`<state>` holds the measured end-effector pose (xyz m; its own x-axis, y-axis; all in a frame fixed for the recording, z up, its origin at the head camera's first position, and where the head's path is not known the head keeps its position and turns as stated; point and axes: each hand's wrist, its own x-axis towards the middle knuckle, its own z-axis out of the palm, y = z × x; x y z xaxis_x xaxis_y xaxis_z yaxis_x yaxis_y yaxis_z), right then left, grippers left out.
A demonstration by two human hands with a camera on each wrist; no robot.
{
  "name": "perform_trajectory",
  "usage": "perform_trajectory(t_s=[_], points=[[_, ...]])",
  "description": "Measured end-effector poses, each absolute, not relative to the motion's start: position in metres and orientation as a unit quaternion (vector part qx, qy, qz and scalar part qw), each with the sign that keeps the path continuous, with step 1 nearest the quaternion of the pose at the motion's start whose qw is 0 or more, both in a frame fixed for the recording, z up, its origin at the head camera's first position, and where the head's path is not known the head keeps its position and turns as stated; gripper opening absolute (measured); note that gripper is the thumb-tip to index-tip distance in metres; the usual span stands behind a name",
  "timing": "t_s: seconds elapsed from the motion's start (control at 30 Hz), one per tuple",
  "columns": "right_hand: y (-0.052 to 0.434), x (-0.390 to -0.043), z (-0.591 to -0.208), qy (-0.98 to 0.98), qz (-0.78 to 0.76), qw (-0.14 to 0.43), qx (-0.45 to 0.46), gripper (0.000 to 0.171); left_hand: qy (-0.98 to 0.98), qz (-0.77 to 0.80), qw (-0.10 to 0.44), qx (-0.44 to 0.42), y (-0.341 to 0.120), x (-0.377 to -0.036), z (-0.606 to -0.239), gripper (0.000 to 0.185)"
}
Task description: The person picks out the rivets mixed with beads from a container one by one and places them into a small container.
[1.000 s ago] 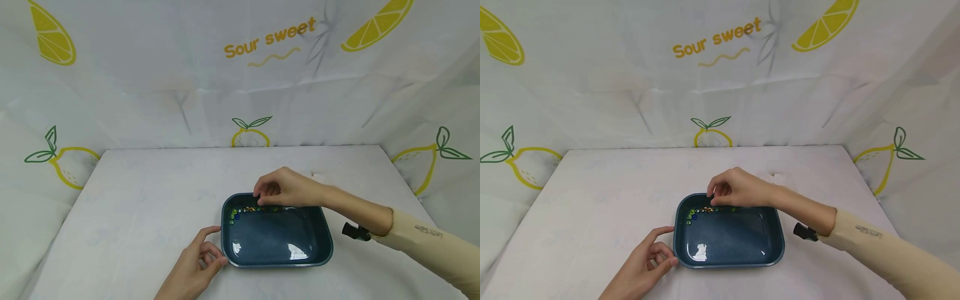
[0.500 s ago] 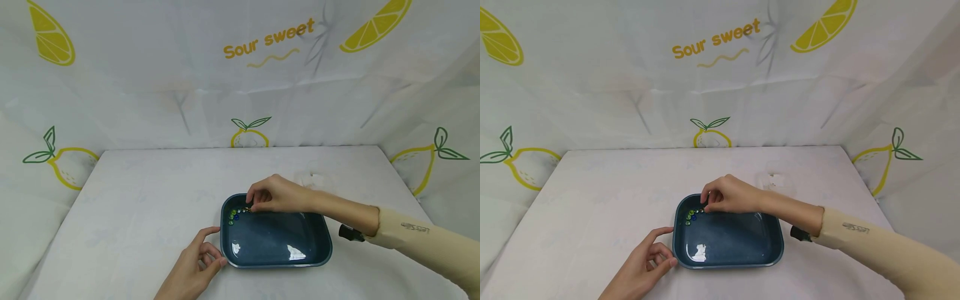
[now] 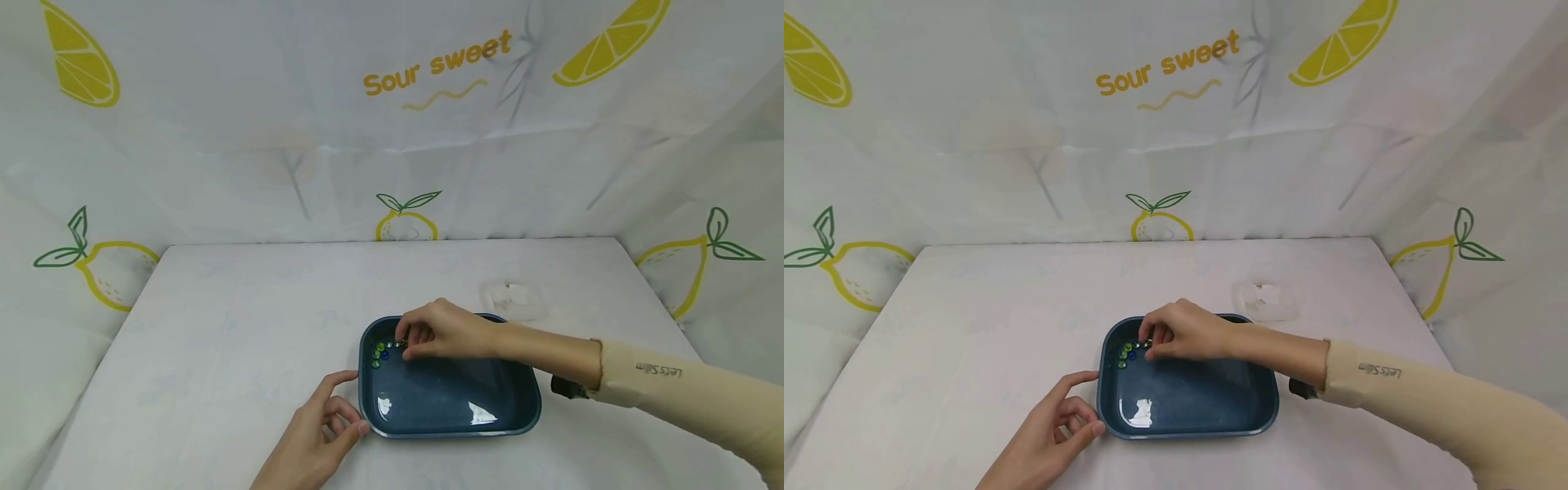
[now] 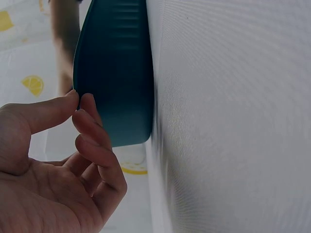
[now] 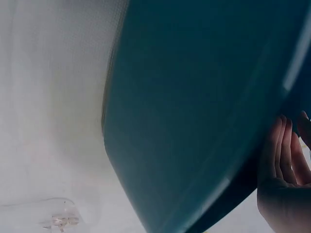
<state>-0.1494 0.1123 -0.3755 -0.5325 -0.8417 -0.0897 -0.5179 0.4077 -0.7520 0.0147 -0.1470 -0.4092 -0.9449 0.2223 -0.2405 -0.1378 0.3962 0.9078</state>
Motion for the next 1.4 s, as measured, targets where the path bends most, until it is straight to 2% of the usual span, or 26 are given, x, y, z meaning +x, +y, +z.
perform_trajectory(t_s=[0.27, 0.73, 1.4], points=[[0.112, -0.146, -0.382, 0.815, -0.329, 0.225, -0.421, 0.025, 0.819, 0.549, 0.166, 0.029, -0.147, 0.015, -0.41, 0.069], [0.117, -0.142, -0.399, 0.838, -0.291, 0.223, -0.404, 0.04, 0.818, 0.552, 0.161, 0.032, -0.148, 0.015, -0.41, 0.069], [0.112, -0.141, -0.405, 0.84, -0.284, 0.221, -0.405, 0.024, 0.817, 0.552, 0.161, 0.031, -0.148, 0.014, -0.41, 0.069]])
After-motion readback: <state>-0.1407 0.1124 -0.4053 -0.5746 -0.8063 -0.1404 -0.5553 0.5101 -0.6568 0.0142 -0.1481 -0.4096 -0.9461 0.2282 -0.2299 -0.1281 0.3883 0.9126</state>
